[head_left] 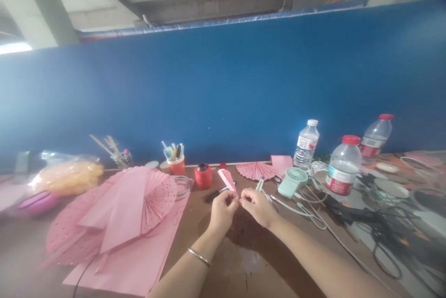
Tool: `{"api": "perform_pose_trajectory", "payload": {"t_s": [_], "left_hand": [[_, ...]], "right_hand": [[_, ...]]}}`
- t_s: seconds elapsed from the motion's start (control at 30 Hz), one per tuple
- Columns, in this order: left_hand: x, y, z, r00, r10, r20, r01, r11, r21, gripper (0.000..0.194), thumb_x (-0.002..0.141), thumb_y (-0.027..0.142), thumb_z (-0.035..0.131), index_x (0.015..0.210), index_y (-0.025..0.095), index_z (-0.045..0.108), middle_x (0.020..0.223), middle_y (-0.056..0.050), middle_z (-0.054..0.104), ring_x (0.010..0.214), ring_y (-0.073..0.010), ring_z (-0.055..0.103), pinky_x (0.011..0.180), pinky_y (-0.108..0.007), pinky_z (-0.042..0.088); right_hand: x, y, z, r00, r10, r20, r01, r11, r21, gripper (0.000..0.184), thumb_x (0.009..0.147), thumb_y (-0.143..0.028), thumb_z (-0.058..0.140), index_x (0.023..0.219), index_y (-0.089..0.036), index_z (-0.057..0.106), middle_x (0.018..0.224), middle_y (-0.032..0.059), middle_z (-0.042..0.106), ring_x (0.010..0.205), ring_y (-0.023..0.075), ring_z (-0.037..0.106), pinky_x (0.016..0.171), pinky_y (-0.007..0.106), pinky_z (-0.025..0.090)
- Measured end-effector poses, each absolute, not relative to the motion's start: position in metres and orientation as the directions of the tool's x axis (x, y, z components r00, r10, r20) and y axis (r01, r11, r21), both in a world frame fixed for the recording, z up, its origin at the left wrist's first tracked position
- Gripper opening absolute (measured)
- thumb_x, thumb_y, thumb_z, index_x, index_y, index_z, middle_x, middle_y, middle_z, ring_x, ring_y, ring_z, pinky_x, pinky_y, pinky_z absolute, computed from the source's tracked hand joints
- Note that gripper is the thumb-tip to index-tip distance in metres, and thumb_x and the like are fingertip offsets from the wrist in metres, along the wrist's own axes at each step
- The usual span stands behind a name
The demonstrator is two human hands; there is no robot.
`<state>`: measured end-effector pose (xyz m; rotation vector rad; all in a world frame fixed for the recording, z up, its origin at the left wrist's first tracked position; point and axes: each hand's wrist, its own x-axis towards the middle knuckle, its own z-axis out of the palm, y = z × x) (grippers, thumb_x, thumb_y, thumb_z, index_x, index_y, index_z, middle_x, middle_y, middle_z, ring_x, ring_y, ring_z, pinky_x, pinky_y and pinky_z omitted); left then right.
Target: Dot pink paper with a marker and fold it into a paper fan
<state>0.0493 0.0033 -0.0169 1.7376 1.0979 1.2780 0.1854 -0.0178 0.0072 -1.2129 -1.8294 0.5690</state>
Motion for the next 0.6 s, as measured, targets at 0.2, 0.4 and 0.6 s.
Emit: {"api": "perform_pose_trajectory", "payload": {"t_s": [0.2, 0.4, 0.6], "left_hand": [[0.0492, 0.0016, -0.0156, 0.15, 0.919, 0.366, 0.224, -0.392, 0.892, 0.009, 0.07, 0.019, 0.049, 0.066, 0.015, 0.055, 0.062, 0.001, 0.055, 0.06, -0.0119, 0.047, 0.057, -0.021, 0.035], [0.0494, 0.0026, -0.0172, 0.144, 0.922, 0.359, 0.219, -0.383, 0.897, 0.009, 0.069, 0.02, 0.049, 0.066, 0.014, 0.056, 0.062, 0.0, 0.055, 0.059, -0.0117, 0.047, 0.057, -0.021, 0.035], [0.0492, 0.0025, -0.0161, 0.141, 0.922, 0.361, 0.212, -0.385, 0.898, 0.009, 0.069, 0.02, 0.05, 0.066, 0.015, 0.056, 0.061, 0.001, 0.055, 0.059, -0.0118, 0.047, 0.056, -0.021, 0.035]], "right_hand": [[0.1853, -0.0188, 0.0089, -0.178, 0.904, 0.388, 0.511, 0.422, -0.749, 0.019, 0.072, -0.019, 0.044, 0.055, -0.018, 0.038, 0.056, -0.004, 0.043, 0.059, 0.0113, 0.042, 0.056, 0.022, 0.029], [0.1855, -0.0181, 0.0068, -0.176, 0.905, 0.388, 0.515, 0.421, -0.747, 0.019, 0.072, -0.018, 0.044, 0.054, -0.018, 0.038, 0.056, -0.0043, 0.042, 0.06, 0.0112, 0.042, 0.057, 0.022, 0.029], [0.1851, -0.0181, 0.0075, -0.181, 0.902, 0.392, 0.516, 0.426, -0.743, 0.019, 0.072, -0.018, 0.044, 0.054, -0.018, 0.037, 0.056, -0.004, 0.042, 0.06, 0.0115, 0.042, 0.056, 0.023, 0.029]]}}
